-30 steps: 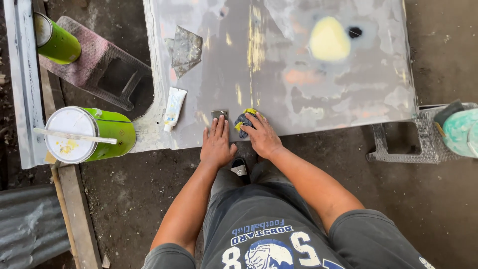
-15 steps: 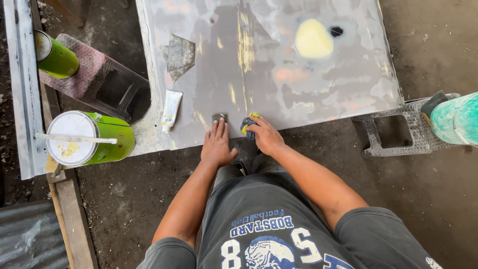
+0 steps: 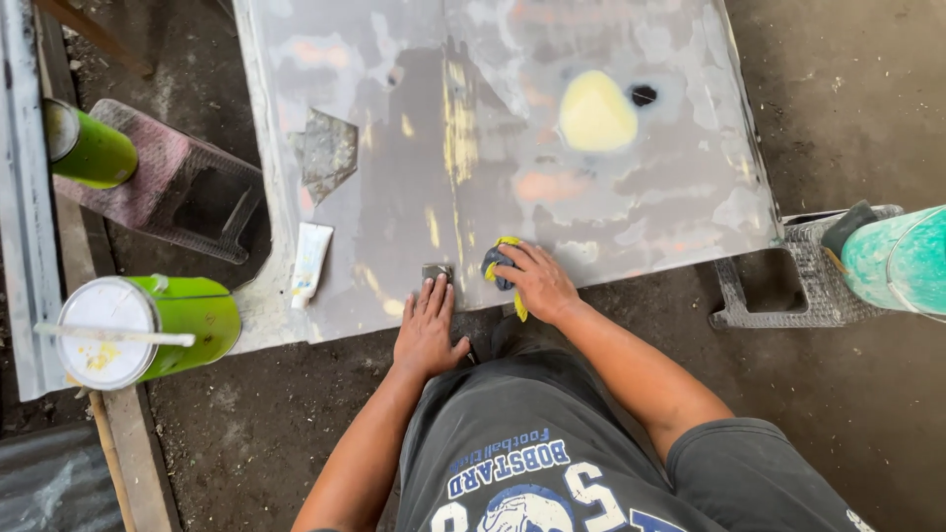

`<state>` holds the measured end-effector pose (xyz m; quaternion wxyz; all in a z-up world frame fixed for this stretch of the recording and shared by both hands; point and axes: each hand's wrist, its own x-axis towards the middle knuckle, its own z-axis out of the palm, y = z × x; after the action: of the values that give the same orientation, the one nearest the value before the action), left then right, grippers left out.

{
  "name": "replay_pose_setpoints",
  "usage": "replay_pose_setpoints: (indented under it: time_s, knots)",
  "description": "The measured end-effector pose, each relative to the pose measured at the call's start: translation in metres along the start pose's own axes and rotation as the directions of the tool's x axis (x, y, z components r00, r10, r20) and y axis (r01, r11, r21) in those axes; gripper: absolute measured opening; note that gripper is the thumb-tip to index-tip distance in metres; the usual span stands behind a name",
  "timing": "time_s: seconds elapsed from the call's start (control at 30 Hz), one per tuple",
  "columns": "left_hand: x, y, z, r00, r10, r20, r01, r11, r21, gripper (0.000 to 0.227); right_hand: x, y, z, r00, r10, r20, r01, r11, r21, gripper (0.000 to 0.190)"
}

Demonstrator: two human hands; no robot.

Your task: The person wets a sanding block and a yellow cloth in a bucket of water. They then use the sanding block to sand a large, flat, gray surface that has patches of yellow filler. The person repeatedly wipes the sanded area with the yellow cloth to remove dust and debris.

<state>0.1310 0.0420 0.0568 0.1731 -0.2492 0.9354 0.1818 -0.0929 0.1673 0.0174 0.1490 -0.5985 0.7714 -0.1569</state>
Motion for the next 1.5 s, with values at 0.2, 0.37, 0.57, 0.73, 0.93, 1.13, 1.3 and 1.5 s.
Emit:
replay_pose_setpoints:
  time_s: [0.2, 0.37, 0.57, 0.73, 0.93, 1.13, 1.3, 1.5]
  knots:
    - [0.045, 0.019, -0.005, 0.994, -0.071, -0.085, 0.064, 0.995, -0.074, 0.101, 0.036, 0.038, 0.002, 0.968, 0.21, -0.141, -0.197, 0.976, 0.097, 0.052]
    - [0.091, 0.037, -0.027, 0.994, -0.096, -0.042, 0.092, 0.992, -0.092, 0.099, 0.079, 0.052, 0.0, 0.999, -0.045, 0.0, 0.045, 0.999, 0.017, 0.061]
    - [0.124, 0.044, -0.029, 0.99, -0.13, -0.062, 0.122, 0.985, -0.12, 0.098, 0.18, 0.11, -0.01, 0.983, -0.146, 0.109, 0.155, 0.984, -0.088, 0.061]
    - [0.125, 0.044, -0.027, 0.985, -0.155, -0.074, 0.144, 0.98, -0.136, 0.096, 0.291, 0.138, -0.032, 0.994, -0.086, 0.071, 0.09, 0.995, -0.052, 0.068]
    - [0.128, 0.05, -0.022, 0.977, -0.192, -0.097, 0.168, 0.963, -0.208, 0.096, 0.374, 0.129, -0.053, 0.977, 0.133, 0.166, -0.131, 0.991, -0.02, 0.08]
    - [0.129, 0.051, -0.019, 0.976, -0.189, -0.11, 0.159, 0.958, -0.238, 0.097, 0.314, 0.118, -0.021, 0.988, -0.039, 0.15, 0.049, 0.997, -0.067, 0.075]
    - [0.131, 0.051, -0.018, 0.977, -0.164, -0.139, 0.139, 0.975, -0.175, 0.098, 0.189, 0.093, -0.012, 0.953, -0.262, 0.15, 0.259, 0.965, 0.037, 0.058]
    - [0.128, 0.055, -0.021, 0.989, -0.114, -0.094, 0.098, 0.982, -0.161, 0.1, 0.116, 0.18, -0.03, 1.0, -0.03, -0.007, 0.029, 0.998, -0.056, 0.057]
